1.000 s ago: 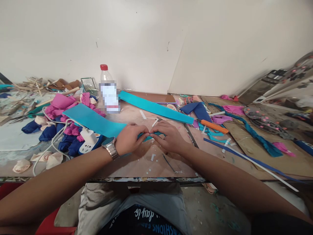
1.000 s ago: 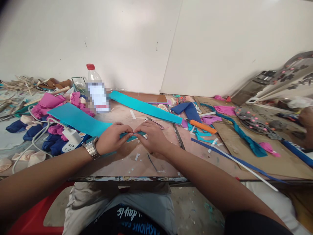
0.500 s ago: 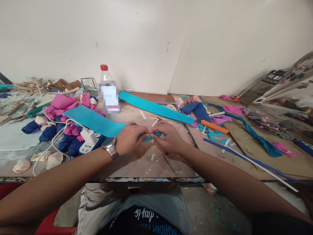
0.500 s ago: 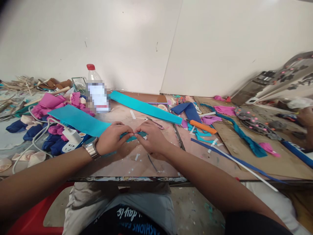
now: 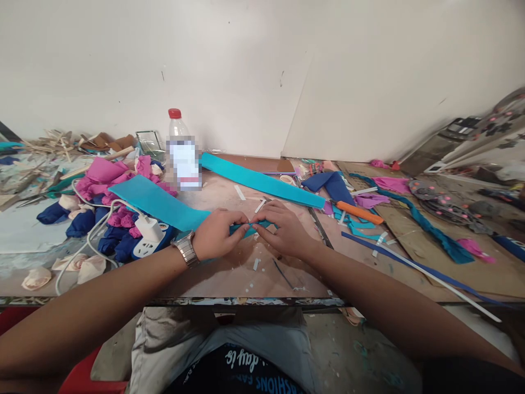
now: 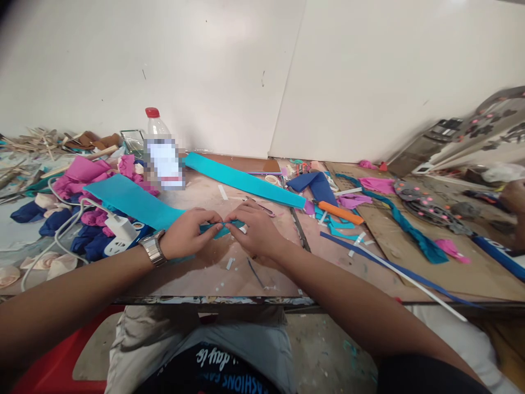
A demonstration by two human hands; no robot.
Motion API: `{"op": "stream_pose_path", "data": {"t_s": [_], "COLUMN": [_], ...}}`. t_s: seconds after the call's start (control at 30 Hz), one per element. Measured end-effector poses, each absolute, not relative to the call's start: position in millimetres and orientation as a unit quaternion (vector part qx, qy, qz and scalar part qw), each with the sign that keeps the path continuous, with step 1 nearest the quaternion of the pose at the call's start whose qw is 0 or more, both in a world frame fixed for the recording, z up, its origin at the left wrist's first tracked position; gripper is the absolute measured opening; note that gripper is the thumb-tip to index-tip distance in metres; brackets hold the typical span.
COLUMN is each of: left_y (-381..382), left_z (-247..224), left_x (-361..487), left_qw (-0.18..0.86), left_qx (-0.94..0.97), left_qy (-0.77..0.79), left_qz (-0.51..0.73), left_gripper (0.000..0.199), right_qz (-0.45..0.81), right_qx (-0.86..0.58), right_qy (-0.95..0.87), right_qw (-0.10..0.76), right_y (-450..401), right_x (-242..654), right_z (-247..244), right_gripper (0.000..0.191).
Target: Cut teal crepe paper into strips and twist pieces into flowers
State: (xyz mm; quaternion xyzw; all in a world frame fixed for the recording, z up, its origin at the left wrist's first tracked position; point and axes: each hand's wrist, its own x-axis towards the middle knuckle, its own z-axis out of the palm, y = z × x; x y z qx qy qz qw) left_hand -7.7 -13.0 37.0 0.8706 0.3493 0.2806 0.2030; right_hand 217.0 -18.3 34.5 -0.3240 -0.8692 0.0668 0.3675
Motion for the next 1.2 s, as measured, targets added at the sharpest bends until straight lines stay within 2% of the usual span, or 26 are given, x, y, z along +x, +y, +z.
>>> {"op": "stream_pose_path", "data": {"t_s": [0.3,0.63,0.9,1.0,1.03,1.1,1.2], "left_y": [-12,-11,-13,-11,-10,-9,-9], "left_z": [34,30,34,36,36,38,42], "left_x": [-6,-5,-3,-6,-7,-9,-11], "left_qw": [0.154,0.116,0.106,0.122,0.132,0.153,0.166], "left_qx": [0.888,0.901,0.907,0.897,0.888,0.862,0.824], "left_qy": [0.32,0.317,0.304,0.311,0.32,0.343,0.377], "left_qz": [0.292,0.273,0.273,0.289,0.304,0.341,0.39], "left_gripper": [0.02,0.018,0.017,0.017,0.018,0.019,0.022], "right_qz": [0.075,0.163,0.131,0.132,0.132,0.146,0.239], "right_qx": [-0.332,-0.376,-0.34,-0.356,-0.37,-0.409,-0.464], "right_qy": [-0.87,-0.856,-0.883,-0.866,-0.851,-0.806,-0.717], "right_qw": [0.356,0.317,0.296,0.326,0.349,0.403,0.462], "right_y": [-21,-20,-22,-22,-21,-17,-11], "right_x": [217,216,214,215,216,218,218], "right_z": [37,35,37,35,34,32,30], "right_gripper": [0.007,0.009,0.013,0.008,0.016,0.044,0.072]}}
